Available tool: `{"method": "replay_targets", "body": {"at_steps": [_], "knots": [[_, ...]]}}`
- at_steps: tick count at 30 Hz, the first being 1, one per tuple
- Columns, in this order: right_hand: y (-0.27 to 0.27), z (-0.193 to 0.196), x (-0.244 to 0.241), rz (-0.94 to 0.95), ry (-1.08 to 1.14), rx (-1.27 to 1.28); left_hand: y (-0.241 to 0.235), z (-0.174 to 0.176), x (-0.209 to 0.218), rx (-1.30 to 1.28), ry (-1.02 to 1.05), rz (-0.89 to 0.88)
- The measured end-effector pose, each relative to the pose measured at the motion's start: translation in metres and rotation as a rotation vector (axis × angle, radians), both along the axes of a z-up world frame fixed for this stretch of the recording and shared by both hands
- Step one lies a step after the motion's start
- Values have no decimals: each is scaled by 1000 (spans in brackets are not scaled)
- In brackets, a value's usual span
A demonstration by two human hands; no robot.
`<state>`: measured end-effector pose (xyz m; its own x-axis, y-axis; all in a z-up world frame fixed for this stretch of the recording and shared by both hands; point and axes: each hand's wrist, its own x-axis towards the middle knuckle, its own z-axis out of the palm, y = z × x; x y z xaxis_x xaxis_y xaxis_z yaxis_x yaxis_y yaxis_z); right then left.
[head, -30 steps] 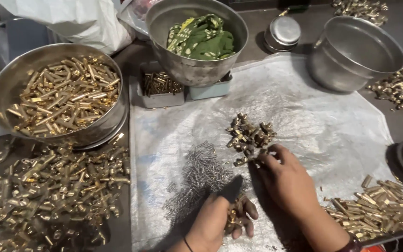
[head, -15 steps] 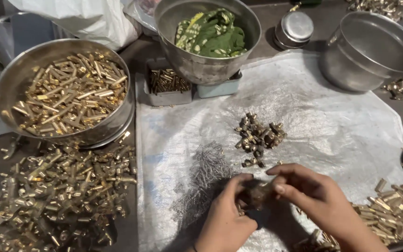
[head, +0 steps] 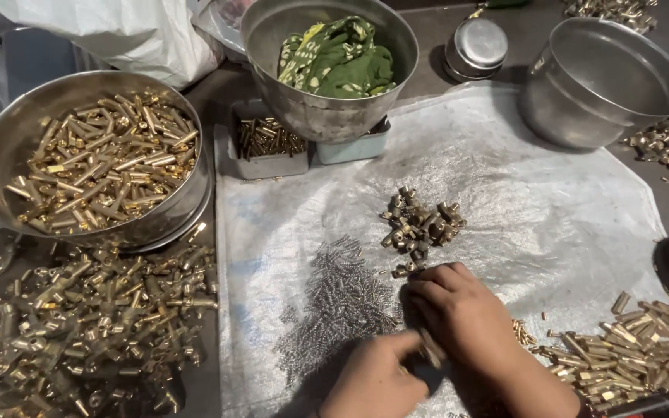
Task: Assembling small metal pins into brass valve bodies at a workbench.
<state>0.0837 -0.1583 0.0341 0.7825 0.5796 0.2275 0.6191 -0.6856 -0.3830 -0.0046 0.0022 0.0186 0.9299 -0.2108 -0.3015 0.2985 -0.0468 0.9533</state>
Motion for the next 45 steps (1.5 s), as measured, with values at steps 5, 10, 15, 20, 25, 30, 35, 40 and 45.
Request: {"method": "replay_targets", "body": {"at_steps": [5,10,15,20,25,30,35,40,45], "knots": [[-6,-8,-2,-82,26,-98,-6,-36,-7,79,-88,-358],[-35,9,-30,-284,417,447,-11,-41,-4,-183,75,-127],[-54,-17,-58,-276,632,747,-7,-30,0,-216,-75,19],[-44,-11,-72,-175,472,790,-8,-18,-6,-108,-105,22],[-47,-5,-76,-117,314,691,-7,-6,-5,-150,-103,3],[-74,10,-73,-37,220,506,-13,-31,-4,-81,-144,-36],[-131,26,-48,-506,74,-141,-10,-38,0,-167,78,-3],[-158,0,-54,-607,-54,-408,-8,-33,-1,-231,48,-44],[-158,-9,-35,-577,-150,-563,-11,-36,-3,-158,19,-61]]}}
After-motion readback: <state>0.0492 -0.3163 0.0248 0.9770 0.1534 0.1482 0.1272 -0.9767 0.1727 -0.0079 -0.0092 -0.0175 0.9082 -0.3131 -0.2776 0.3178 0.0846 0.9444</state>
